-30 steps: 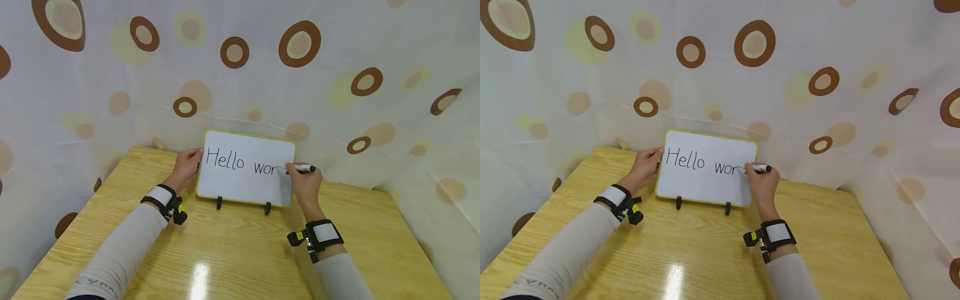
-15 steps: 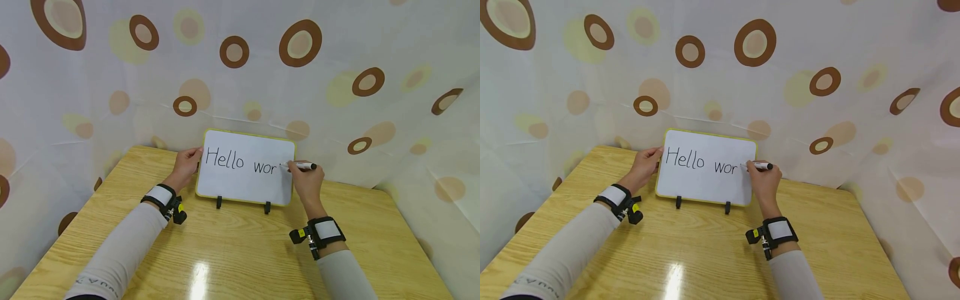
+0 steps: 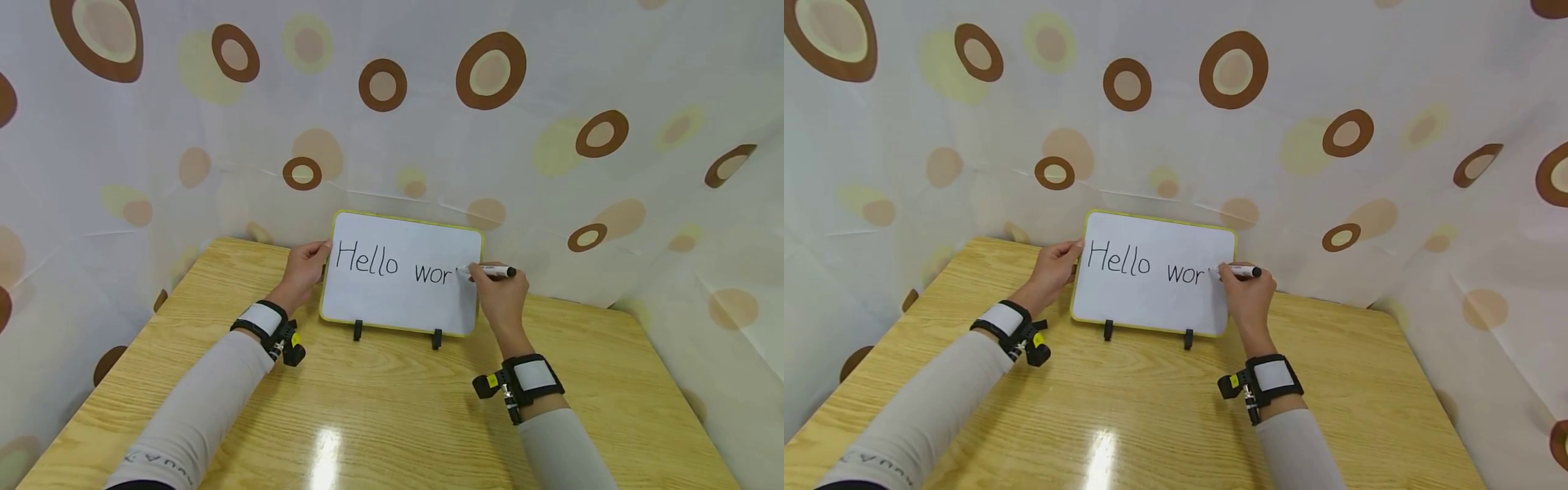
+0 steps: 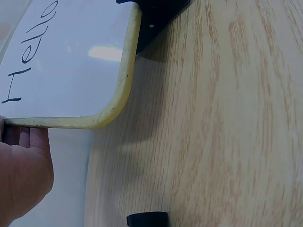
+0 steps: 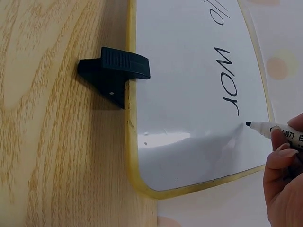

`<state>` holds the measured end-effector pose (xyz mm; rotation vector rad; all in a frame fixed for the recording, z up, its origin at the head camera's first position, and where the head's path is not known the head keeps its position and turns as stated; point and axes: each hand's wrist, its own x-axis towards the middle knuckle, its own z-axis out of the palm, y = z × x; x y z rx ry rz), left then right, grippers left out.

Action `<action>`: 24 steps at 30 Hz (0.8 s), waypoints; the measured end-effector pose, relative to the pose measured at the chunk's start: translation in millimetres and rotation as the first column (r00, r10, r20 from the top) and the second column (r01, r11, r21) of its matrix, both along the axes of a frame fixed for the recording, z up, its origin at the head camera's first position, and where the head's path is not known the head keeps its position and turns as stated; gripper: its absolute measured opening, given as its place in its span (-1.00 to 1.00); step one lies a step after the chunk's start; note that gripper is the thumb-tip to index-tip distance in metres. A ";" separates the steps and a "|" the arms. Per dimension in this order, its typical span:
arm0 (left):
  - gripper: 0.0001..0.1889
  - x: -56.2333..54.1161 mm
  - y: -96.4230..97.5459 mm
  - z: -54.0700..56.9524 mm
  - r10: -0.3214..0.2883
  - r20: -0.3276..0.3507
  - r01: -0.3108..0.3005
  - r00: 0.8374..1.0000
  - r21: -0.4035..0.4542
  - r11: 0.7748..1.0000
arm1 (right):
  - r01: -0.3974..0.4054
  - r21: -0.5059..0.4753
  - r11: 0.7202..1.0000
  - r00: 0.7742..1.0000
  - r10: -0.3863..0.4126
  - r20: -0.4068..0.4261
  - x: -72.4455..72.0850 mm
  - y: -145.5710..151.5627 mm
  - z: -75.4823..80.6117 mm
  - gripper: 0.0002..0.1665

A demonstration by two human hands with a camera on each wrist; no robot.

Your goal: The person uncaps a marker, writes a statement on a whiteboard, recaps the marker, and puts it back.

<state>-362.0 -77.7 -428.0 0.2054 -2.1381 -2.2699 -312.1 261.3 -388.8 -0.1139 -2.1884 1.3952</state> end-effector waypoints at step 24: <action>-0.60 2.2 1.4 0.2 0.001 0.001 -0.001 1.000 0.004 1.000 | -0.004 -0.008 1.000 0.999 0.003 -0.035 -4.1 -0.3 0.8 -0.79</action>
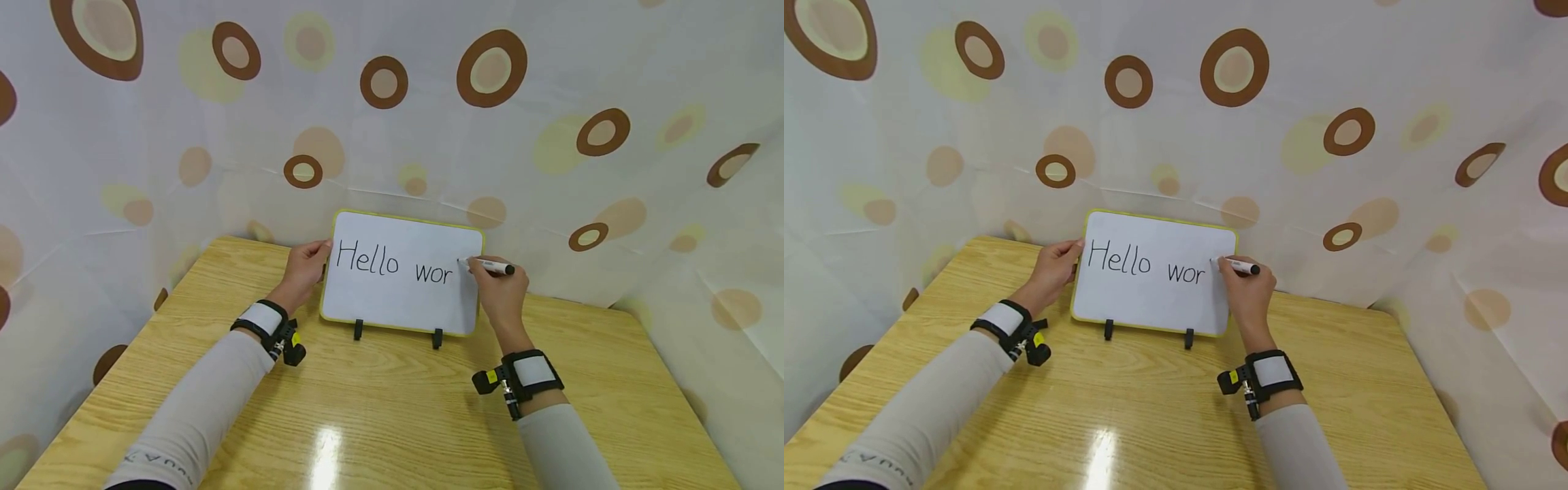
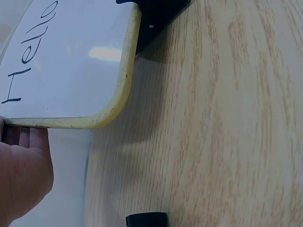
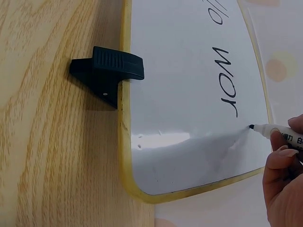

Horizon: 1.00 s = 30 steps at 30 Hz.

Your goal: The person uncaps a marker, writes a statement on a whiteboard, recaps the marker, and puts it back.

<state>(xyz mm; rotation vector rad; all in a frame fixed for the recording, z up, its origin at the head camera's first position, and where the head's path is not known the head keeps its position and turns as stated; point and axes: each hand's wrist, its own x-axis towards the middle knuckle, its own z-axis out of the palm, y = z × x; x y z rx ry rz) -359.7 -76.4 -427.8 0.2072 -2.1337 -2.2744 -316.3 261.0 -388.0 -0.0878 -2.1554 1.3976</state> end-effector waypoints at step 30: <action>-0.58 -0.9 -3.0 0.3 0.002 -0.009 -0.002 1.000 0.003 1.000 | -0.029 0.073 0.997 0.996 0.023 0.081 11.8 0.5 -5.9 -0.84</action>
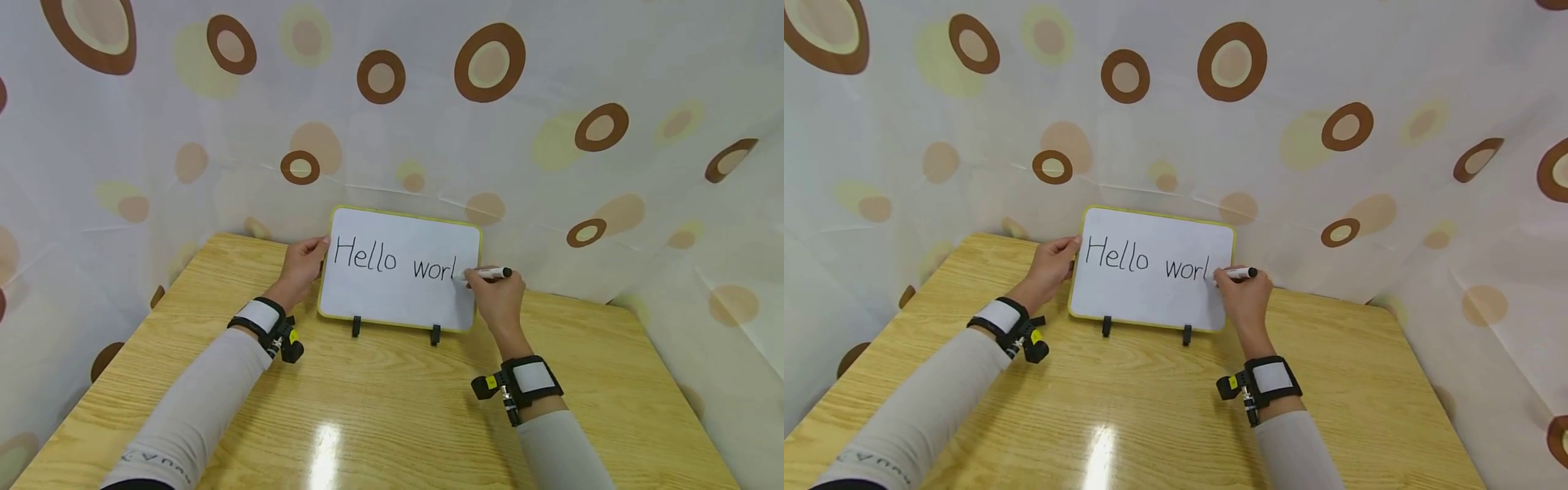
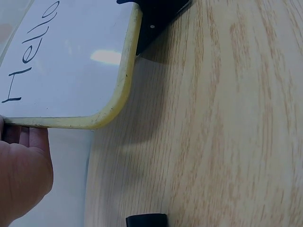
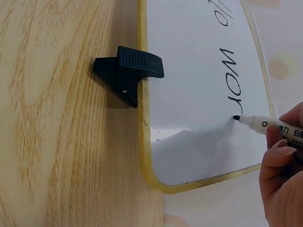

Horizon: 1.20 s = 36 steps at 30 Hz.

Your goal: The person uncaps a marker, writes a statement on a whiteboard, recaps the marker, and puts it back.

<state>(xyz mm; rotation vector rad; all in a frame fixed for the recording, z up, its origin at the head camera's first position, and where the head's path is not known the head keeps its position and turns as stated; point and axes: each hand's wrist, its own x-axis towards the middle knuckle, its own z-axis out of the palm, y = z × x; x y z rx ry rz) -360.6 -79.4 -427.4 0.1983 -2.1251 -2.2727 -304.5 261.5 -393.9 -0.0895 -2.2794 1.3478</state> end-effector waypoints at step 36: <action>-0.57 -0.3 -0.4 -1.0 -0.009 0.010 0.009 1.000 -0.008 1.000 | 0.068 -0.081 0.994 0.998 -0.068 -0.002 -0.3 17.2 3.9 -0.76</action>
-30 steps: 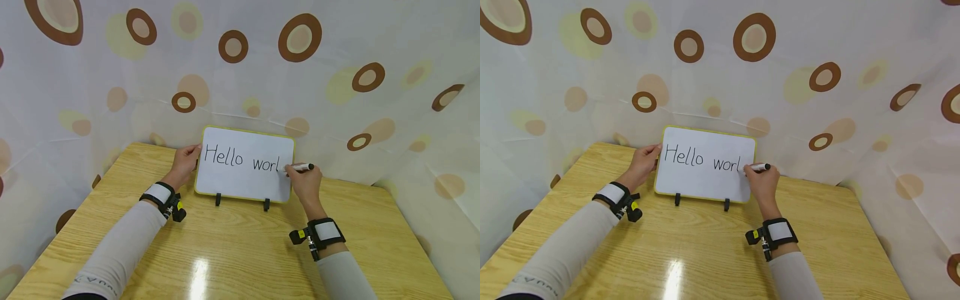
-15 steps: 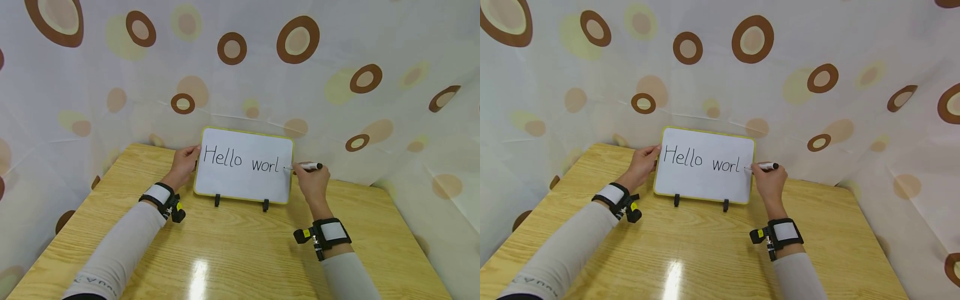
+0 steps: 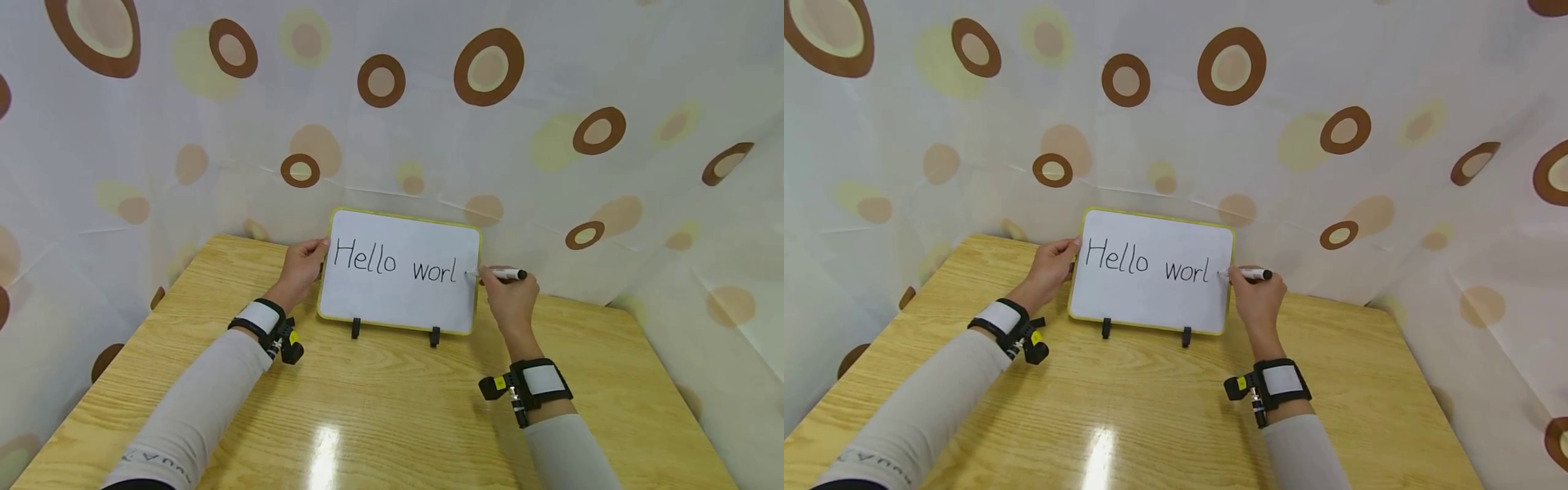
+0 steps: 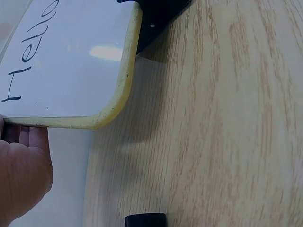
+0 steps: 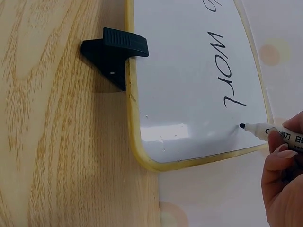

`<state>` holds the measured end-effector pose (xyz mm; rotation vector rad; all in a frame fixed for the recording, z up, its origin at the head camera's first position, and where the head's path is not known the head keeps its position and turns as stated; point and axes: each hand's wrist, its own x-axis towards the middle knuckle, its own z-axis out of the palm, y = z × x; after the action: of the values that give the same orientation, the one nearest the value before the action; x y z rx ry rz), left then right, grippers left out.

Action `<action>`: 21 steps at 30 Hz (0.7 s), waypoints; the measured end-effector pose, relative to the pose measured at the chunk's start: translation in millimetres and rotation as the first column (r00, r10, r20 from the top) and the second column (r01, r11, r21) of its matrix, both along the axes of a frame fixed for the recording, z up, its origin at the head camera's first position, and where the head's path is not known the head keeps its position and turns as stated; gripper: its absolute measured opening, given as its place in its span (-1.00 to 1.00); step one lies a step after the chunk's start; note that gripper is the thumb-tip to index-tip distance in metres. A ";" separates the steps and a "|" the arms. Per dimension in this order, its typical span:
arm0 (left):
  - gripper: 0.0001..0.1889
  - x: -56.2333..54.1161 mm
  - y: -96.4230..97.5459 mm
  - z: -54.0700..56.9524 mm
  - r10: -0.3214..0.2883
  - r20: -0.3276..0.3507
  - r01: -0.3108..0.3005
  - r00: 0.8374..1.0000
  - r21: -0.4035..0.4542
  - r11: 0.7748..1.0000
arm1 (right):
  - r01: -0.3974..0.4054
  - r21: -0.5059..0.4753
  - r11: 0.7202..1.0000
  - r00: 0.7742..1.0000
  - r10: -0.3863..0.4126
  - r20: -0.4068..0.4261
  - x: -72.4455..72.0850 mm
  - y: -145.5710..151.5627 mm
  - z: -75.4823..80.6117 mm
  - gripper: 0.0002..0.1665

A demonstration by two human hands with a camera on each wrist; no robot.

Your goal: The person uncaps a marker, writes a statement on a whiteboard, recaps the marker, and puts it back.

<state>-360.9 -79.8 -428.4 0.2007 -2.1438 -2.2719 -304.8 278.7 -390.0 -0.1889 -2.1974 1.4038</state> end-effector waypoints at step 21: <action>-0.56 -1.6 1.6 1.7 -0.002 0.009 0.001 1.000 0.015 1.000 | -0.047 0.061 0.997 0.999 0.046 0.015 2.3 1.0 -5.8 -0.79</action>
<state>-362.5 -78.2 -426.7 0.2097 -2.1328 -2.2923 -302.4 279.6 -395.8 -0.1271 -2.2662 1.3612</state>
